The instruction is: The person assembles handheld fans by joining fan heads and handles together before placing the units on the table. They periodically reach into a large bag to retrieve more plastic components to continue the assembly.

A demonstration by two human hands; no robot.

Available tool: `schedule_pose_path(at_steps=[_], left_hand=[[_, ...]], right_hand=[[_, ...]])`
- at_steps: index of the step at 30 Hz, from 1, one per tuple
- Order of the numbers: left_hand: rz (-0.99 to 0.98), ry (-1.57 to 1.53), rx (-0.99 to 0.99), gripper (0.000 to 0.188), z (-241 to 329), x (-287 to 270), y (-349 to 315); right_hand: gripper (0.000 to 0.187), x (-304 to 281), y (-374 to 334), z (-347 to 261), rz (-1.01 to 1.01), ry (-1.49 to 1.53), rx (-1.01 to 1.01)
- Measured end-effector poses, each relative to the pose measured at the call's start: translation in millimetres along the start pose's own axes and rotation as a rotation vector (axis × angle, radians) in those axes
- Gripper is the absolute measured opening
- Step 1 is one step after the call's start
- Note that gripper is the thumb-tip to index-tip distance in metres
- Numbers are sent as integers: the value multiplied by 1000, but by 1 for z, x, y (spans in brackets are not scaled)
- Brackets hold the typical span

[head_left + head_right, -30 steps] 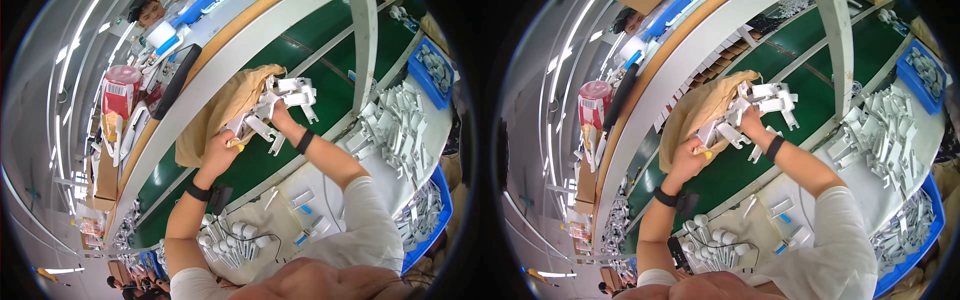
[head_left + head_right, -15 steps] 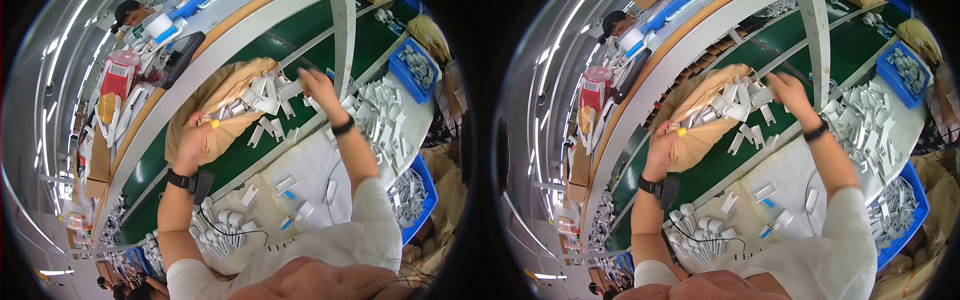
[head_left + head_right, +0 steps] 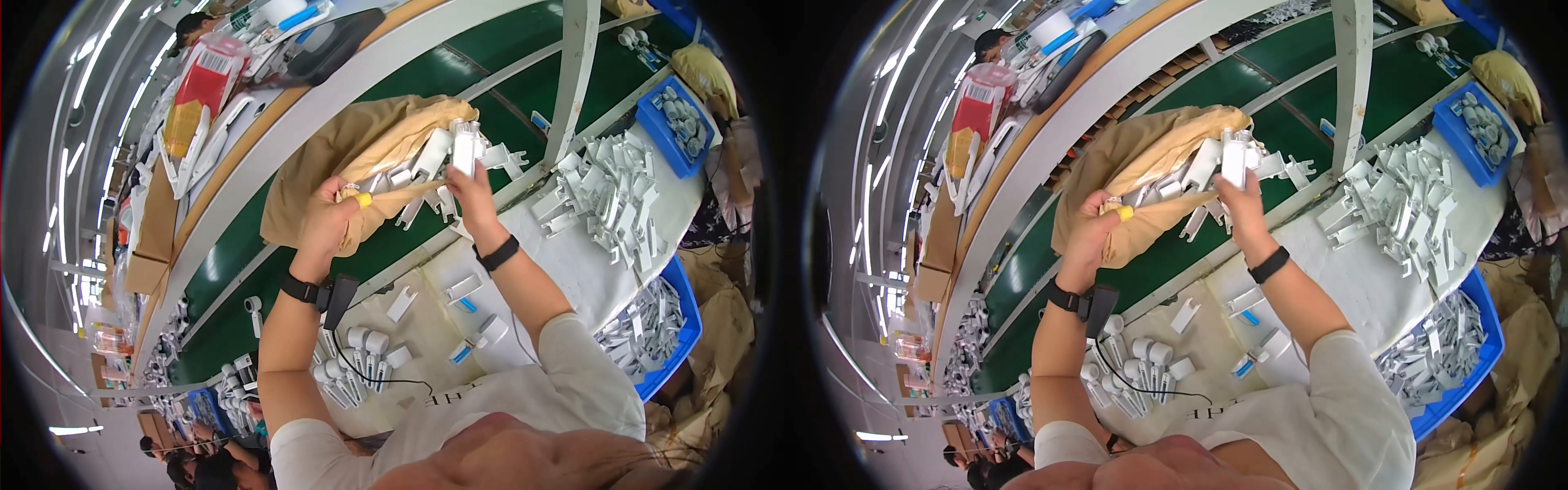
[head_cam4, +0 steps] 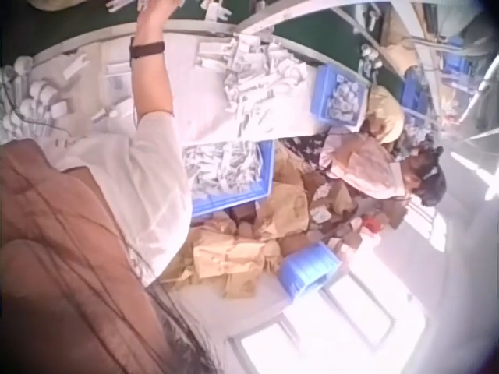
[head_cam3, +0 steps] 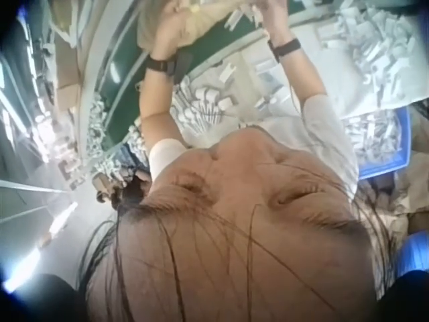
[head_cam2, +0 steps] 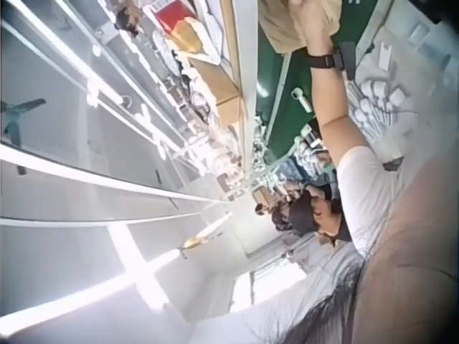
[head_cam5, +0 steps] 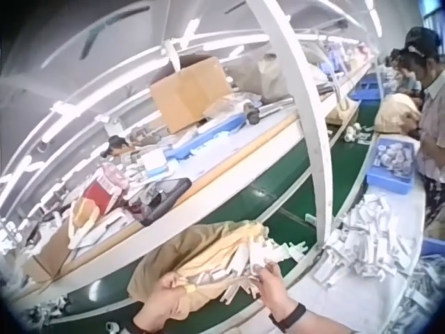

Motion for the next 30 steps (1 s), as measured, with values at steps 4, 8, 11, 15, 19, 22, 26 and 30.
schedule_pose_path(at_steps=[4,8,11,15,19,22,26,30], left_hand=[[-34,204,47,11,-2,3,-15],[-44,615,214,9,3,6,-22],[-61,751,286,10,-3,-1,-20],[-53,531,201,10,-17,-18,-11],[-59,442,220,11,-15,-14,-13],[-47,505,218,11,-21,-6,-12],[-78,408,247,9,-27,3,-25],[-169,643,349,9,-43,24,-46]], right_hand=[[42,39,-2,3,-129,-1289,-630],[35,73,-5,-30,-408,-1608,-395],[23,74,-9,-49,-505,-1908,-483],[48,44,-24,-104,-681,-1677,-576],[38,-13,-37,-91,-327,-946,-163],[38,-60,-46,-36,-389,-911,3],[68,-29,-80,-6,-683,-431,651],[75,13,-63,0,-745,380,804]])
Point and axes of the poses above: each hand's wrist, its own y-axis towards the middle knuckle, its own x-axis out of the palm, z = x × y, the point moved 1 cm from there along y, towards the middle knuckle, and after that the axes turned 8 degrees about -y, right-handed, at the moved point
